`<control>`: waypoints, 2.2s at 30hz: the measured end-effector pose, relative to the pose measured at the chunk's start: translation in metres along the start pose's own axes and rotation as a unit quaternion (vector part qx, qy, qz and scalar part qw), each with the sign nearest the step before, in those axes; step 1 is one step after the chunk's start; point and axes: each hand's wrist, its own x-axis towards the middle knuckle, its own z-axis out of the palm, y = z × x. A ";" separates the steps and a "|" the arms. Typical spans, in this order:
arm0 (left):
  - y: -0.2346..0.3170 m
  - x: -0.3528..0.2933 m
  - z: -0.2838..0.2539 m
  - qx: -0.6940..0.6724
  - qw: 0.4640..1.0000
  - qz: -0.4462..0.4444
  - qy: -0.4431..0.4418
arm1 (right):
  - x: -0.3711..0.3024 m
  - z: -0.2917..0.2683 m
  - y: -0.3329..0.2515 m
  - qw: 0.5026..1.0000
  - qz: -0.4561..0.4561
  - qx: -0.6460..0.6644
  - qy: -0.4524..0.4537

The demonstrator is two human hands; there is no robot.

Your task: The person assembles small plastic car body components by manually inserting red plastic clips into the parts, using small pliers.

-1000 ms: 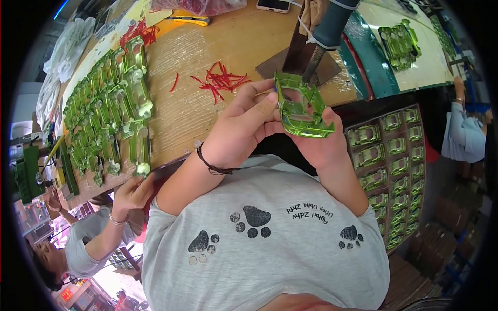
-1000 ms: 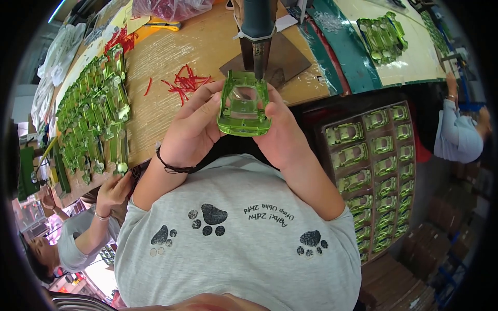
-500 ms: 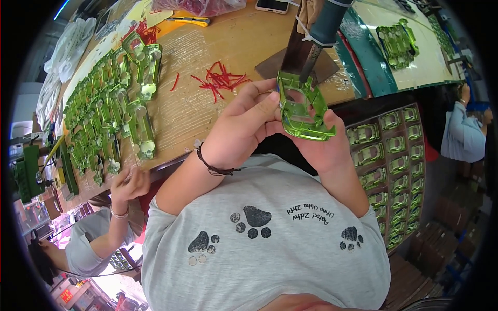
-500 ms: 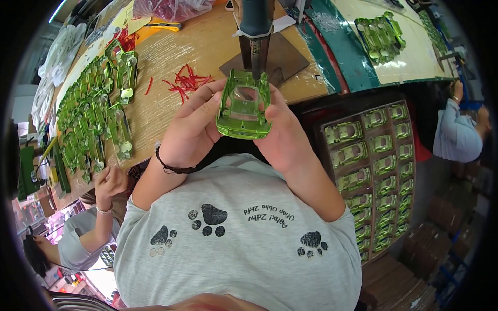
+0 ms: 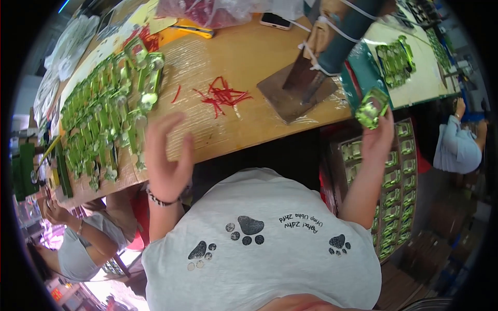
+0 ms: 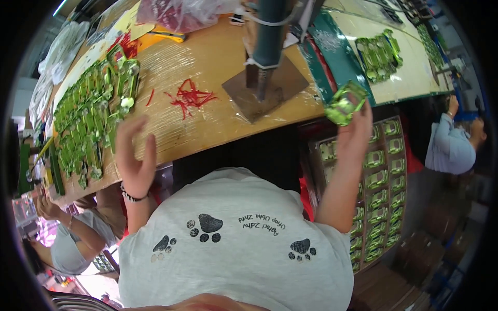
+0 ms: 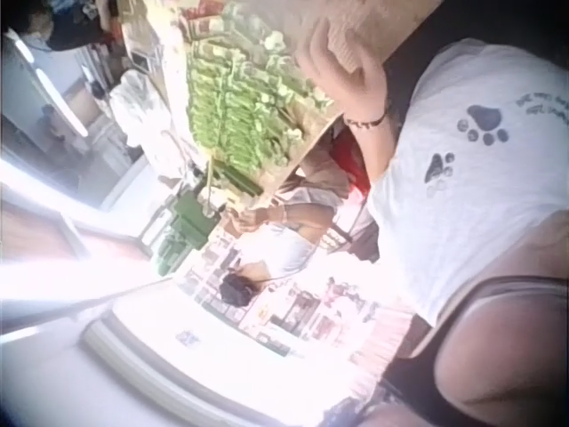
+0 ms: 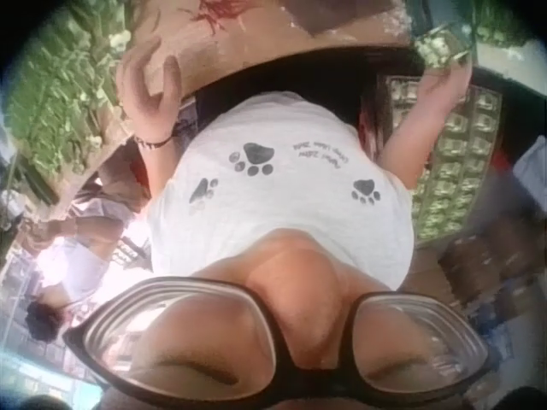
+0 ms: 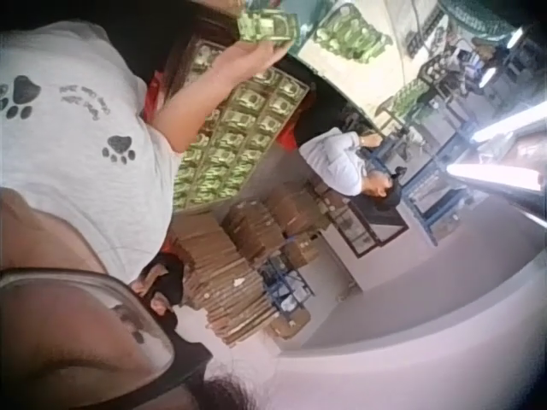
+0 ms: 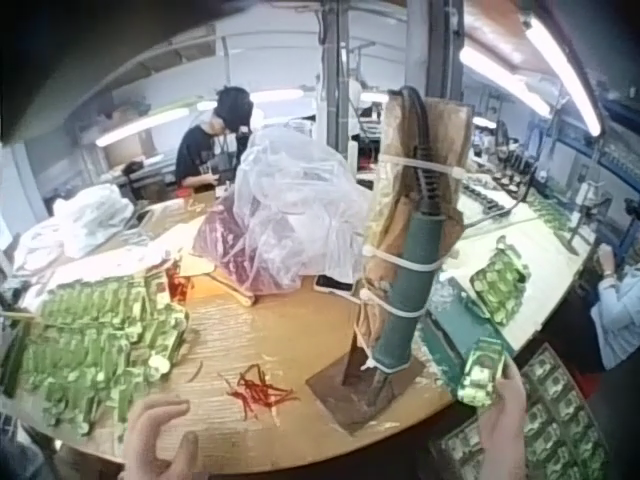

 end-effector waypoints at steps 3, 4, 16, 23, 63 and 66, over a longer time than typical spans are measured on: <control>-0.031 -0.006 -0.025 0.374 0.914 0.010 0.155 | 0.050 -0.029 -0.008 0.990 0.038 -0.127 0.056; -0.043 -0.011 -0.029 0.428 0.886 -0.043 0.170 | 0.067 -0.035 -0.008 0.972 0.023 -0.212 0.097; -0.068 -0.047 -0.026 0.261 0.937 -0.084 0.217 | 0.031 0.024 0.000 0.629 -0.557 -0.494 0.225; -0.064 -0.058 -0.011 0.093 0.948 -0.090 0.292 | -0.117 0.170 0.029 0.659 -0.360 -0.310 -0.583; -0.016 -0.088 0.005 -0.015 0.999 0.030 -0.011 | -0.141 0.218 0.019 0.717 -0.372 -0.302 -0.506; -0.014 -0.092 0.010 0.005 0.999 0.044 -0.009 | -0.141 0.212 0.021 0.717 -0.386 -0.309 -0.492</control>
